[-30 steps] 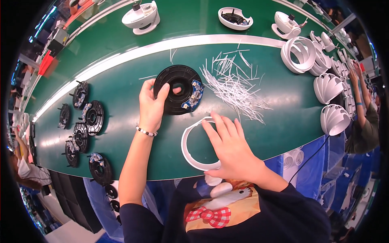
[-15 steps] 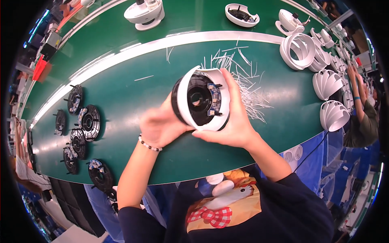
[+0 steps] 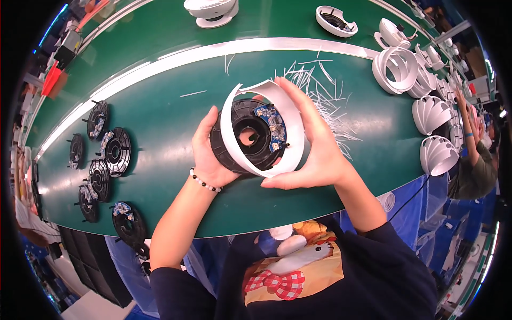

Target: Assembling electronic components into circular plastic housings on a factory assembly line.

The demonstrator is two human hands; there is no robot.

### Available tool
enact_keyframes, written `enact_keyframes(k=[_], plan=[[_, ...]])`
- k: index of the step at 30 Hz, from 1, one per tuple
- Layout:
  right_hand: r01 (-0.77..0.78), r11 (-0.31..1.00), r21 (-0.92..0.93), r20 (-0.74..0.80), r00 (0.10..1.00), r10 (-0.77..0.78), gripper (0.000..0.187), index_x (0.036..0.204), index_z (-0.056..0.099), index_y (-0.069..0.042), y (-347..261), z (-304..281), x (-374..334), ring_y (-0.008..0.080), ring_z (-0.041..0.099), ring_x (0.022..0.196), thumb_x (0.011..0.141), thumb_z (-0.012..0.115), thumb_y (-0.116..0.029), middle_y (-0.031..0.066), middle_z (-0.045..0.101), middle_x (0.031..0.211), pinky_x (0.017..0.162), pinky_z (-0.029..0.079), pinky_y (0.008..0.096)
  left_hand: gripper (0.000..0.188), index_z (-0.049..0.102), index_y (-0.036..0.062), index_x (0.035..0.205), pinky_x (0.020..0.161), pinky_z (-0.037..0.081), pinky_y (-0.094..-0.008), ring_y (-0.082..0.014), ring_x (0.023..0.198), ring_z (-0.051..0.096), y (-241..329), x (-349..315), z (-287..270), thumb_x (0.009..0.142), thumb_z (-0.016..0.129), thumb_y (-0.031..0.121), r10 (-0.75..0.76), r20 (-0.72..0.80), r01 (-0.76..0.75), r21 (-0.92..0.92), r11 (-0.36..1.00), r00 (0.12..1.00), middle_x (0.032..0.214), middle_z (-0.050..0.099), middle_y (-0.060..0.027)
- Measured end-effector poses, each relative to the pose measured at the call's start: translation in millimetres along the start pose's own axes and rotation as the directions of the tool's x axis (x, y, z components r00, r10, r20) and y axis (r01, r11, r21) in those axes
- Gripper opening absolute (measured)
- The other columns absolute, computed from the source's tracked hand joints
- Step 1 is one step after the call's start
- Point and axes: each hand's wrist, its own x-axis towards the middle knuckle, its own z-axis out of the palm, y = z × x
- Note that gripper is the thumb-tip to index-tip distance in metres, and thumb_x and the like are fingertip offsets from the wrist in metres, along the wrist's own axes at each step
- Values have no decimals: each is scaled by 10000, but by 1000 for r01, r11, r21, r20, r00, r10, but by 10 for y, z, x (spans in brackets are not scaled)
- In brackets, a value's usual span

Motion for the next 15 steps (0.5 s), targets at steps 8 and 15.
enact_keyframes(k=[8, 15], plan=[[164, 885, -436, 27, 985, -170, 1045, 1284, 238, 12, -99, 181, -14, 411, 259, 1196, 448, 791, -285, 255, 232, 1307, 973, 241, 459, 478, 507, 24, 1094, 866, 421, -383, -243, 964, 528, -35, -4, -71, 865, 325, 402, 40, 29, -37, -97, 995, 999, 1061, 548, -133], [295, 848, -440, 173, 955, -243, 1042, 1274, 251, 11, -5, 102, 141, 421, 292, 1153, 416, 780, -253, 251, 244, 1294, 957, 270, 468, 437, 518, 46, 1083, 833, 441, -357, -218, 938, 539, -24, -15, -48, 872, 322, 376, 80, -13, -80, -60, 995, 997, 1036, 560, -108]])
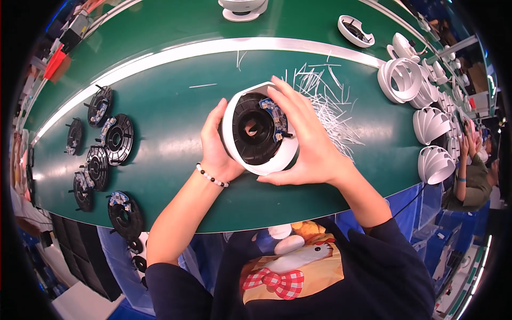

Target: Assembling electronic components into circular plastic housings on a factory assembly line.

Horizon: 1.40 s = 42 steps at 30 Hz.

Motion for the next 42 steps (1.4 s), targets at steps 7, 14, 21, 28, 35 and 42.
enact_keyframes(k=[7, 14, 21, 28, 35, 42], plan=[[16, 999, -42, 67, 998, -13, 1049, 1280, 226, 36, 19, 19, 35, 402, 291, 1165, 458, 774, -316, 234, 255, 1301, 967, 260, 452, 596, 488, 35, 1115, 855, 430, -372, -226, 972, 522, 13, -18, 0, 839, 312, 533, 15, -13, -15, 25, 1000, 1000, 1067, 534, -122], [-90, 993, -76, 37, 995, 93, 1143, 1293, 182, 39, -13, 79, 116, 404, 288, 1171, 432, 783, -413, 248, 249, 1287, 967, 252, 451, 639, 452, 31, 1145, 870, 427, -373, -235, 991, 515, 37, -24, -53, 781, 436, 555, 86, 39, -88, 44, 995, 996, 1080, 523, -137], [-152, 988, -17, -189, 971, 146, 1167, 1313, 89, 34, -55, 379, 63, 430, 249, 1183, 467, 768, -399, 283, 184, 1311, 968, 210, 482, 570, 397, -13, 1188, 883, 413, -356, -238, 1001, 500, 94, -1, 13, 748, 484, 340, 235, 108, -246, 103, 964, 966, 1101, 509, -151], [415, 895, -162, -83, 898, -431, 472, 1071, 518, -64, 88, 192, 395, 357, 390, 1123, 631, 654, -168, 156, 422, 1225, 923, 297, 480, 499, 516, 34, 1043, 829, 445, -357, -243, 938, 550, 259, 12, 99, 807, 332, 433, 317, -144, -319, 10, 948, 937, 1017, 569, -125], [603, 778, -177, 156, 797, -583, 351, 940, 573, -58, 234, 69, 729, 240, 559, 932, 590, 551, -36, 83, 579, 1033, 876, 402, 411, 469, 495, 30, 1078, 849, 430, -374, -252, 952, 540, 407, 69, -29, 824, 293, 368, 311, -266, -292, 109, 950, 912, 1041, 554, -128], [607, 768, -206, 116, 794, -597, 391, 899, 579, -71, 156, 188, 809, 226, 572, 838, 511, 564, -23, 57, 593, 968, 836, 431, 402, 485, 508, 29, 1056, 827, 455, -339, -204, 938, 561, 509, -11, -86, 856, 281, 408, 307, -172, -300, 65, 952, 936, 1022, 575, -101]])
